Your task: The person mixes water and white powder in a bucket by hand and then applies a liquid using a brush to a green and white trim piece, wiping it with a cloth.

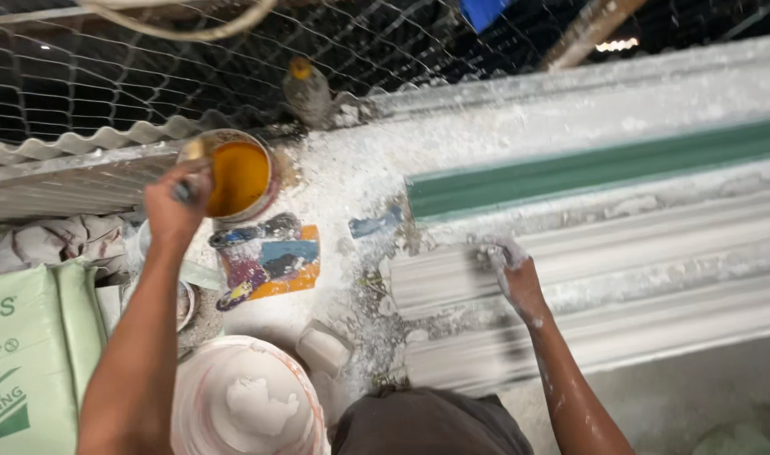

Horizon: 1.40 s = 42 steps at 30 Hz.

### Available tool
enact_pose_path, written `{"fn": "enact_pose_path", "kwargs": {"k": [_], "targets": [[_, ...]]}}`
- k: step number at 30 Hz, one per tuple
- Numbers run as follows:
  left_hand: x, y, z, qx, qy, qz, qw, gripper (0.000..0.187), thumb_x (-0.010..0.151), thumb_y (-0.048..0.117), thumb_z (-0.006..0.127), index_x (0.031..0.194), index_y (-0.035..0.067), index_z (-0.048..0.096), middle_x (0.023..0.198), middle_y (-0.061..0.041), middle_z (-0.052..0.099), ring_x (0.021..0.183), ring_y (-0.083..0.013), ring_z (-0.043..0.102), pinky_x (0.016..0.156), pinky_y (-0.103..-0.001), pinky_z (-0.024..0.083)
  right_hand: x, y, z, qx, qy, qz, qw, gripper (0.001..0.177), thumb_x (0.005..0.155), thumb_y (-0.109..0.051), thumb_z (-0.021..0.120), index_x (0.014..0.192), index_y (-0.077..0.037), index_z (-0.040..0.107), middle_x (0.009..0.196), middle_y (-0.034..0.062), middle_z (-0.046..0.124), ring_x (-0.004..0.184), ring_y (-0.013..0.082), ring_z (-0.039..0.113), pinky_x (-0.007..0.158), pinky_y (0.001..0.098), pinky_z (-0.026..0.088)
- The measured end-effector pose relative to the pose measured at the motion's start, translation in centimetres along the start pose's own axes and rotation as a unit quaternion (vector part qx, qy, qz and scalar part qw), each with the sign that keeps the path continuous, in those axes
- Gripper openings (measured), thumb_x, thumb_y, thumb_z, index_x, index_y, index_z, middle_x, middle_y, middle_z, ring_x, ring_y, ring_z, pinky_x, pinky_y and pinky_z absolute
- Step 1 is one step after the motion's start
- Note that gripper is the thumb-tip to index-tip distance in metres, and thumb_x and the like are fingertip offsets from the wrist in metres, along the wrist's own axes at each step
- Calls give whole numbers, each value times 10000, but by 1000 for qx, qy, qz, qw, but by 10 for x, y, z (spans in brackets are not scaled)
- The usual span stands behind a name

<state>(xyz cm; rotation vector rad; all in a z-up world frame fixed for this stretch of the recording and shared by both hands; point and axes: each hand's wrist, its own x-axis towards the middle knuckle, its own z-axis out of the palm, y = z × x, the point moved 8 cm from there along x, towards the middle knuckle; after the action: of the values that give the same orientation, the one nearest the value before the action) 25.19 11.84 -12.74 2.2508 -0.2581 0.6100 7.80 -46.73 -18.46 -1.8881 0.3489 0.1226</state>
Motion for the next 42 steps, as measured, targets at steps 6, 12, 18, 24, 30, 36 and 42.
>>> {"fn": "enact_pose_path", "kwargs": {"k": [6,12,18,24,30,36,42], "targets": [[5,83,4,-343,180,-412,825,657,941,252,696,1556,282,468,1287,-54,757,816,-86,745,582,-173,659,-8,25,-31,-109,13,-14,994,479,998,-526,478,1247,-149,636,974,31,747,651,114,623,549,254,474],[19,187,122,-608,8,-366,704,331,936,371,748,1231,297,619,1327,3,688,1198,-157,689,1083,-405,610,-15,16,-41,37,86,68,993,280,1031,-181,582,1247,-47,699,1054,180,740,1002,245,702,925,423,547],[13,314,273,-327,-443,-82,831,486,879,389,821,1293,160,712,1257,-103,729,1176,-271,690,1032,-421,510,-21,29,-45,43,104,84,990,264,1011,-199,622,1236,-95,712,1048,162,749,993,221,704,907,445,544],[-10,361,439,-188,-508,130,831,421,913,488,730,1234,215,738,944,-112,776,915,-412,747,880,-544,585,-20,-13,-11,-137,86,95,982,300,946,-121,647,1166,82,663,1058,347,698,1097,513,660,986,598,506],[-44,317,507,-26,-585,218,781,252,886,357,740,1067,186,779,887,-154,752,868,-452,734,796,-547,595,9,-17,107,-236,-87,-68,966,326,833,-147,718,1152,-80,723,1116,176,740,1078,409,708,988,541,527],[-48,279,453,17,-628,185,756,77,870,278,745,937,291,780,922,-108,760,919,-440,728,786,-539,595,43,-19,212,-415,-156,18,896,634,802,-426,776,1331,-107,634,1364,190,555,1411,453,452,1047,532,518],[-40,268,409,-5,-629,152,762,231,887,275,725,1113,296,770,995,-191,757,992,-495,706,896,-560,587,47,-45,241,-395,-146,20,907,658,793,-391,778,1323,-36,618,1329,209,533,1380,508,430,1003,595,519]]}}
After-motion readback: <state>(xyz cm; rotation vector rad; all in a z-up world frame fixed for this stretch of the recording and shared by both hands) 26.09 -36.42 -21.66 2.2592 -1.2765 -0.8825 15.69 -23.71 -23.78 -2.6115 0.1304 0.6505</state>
